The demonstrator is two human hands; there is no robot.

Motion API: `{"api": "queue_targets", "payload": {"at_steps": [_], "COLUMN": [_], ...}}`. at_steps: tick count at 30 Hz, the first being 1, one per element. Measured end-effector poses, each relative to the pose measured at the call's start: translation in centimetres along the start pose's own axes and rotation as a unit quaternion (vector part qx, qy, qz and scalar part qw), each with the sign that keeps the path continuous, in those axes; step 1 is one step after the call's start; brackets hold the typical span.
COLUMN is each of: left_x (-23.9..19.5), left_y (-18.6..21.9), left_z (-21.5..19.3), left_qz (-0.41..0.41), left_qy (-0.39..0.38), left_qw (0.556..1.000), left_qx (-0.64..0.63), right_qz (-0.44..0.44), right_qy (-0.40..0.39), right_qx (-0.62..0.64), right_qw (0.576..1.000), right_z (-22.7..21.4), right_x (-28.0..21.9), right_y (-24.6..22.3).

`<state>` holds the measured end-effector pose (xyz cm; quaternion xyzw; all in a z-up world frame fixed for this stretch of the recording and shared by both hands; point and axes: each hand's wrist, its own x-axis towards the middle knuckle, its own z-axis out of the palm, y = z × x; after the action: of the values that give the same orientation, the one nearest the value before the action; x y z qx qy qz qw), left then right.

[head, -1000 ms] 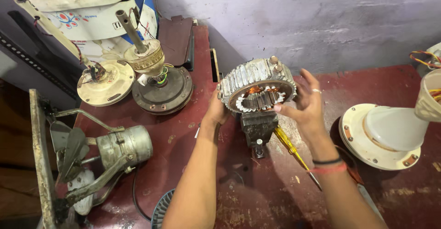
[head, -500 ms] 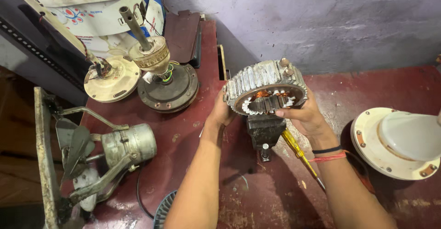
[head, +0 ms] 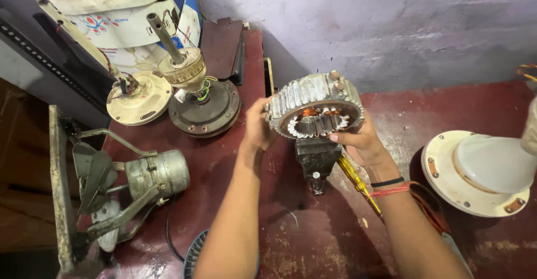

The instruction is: The person uses a yellow-handled screwdriver to adjust and tighten components inside a disassembled electric motor stator held in a bench vise. The person repeatedly rotates the stator and manipulates internal copper windings and metal parts throughout the clip.

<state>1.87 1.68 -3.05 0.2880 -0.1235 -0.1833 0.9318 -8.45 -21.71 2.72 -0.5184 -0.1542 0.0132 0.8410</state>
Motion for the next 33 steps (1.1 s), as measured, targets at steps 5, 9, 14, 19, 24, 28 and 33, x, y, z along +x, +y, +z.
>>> {"api": "queue_targets", "payload": {"at_steps": [5,9,14,19,24,28,33], "left_x": [-1.5,-4.8,-6.1,-6.3,-6.4,-6.3,-6.2], "left_y": [2.8,5.9,3.7,0.2,-2.6,-2.8,-2.3], "left_z": [0.8,2.2,5.8,7.4,9.3,9.6,9.1], "left_qz": [0.01,-0.029,0.036,0.097,0.149,0.153,0.133], "left_qy": [-0.05,-0.237,-0.074,0.021,0.038,0.037,0.013], "left_qw": [0.998,0.969,0.968,0.956,0.941,0.941,0.942], "left_qx": [0.041,0.065,0.237,0.274,0.302,0.298,0.309], "right_qz": [-0.064,-0.055,-0.044,-0.004,0.004,-0.009,-0.012], "right_qy": [0.016,0.144,0.265,0.304,0.305,0.3,0.309], "right_qx": [-0.081,-0.154,-0.204,-0.29,-0.28,-0.245,-0.254], "right_qw": [0.994,0.976,0.941,0.907,0.91,0.922,0.917], "right_z": [1.2,1.8,3.2,5.0,5.5,4.9,4.9], "right_x": [-1.4,-4.0,-5.5,-5.8,-5.5,-5.5,-5.9], "right_y": [-1.5,-1.9,-1.0,-0.8,-0.5,-0.1,0.1]}}
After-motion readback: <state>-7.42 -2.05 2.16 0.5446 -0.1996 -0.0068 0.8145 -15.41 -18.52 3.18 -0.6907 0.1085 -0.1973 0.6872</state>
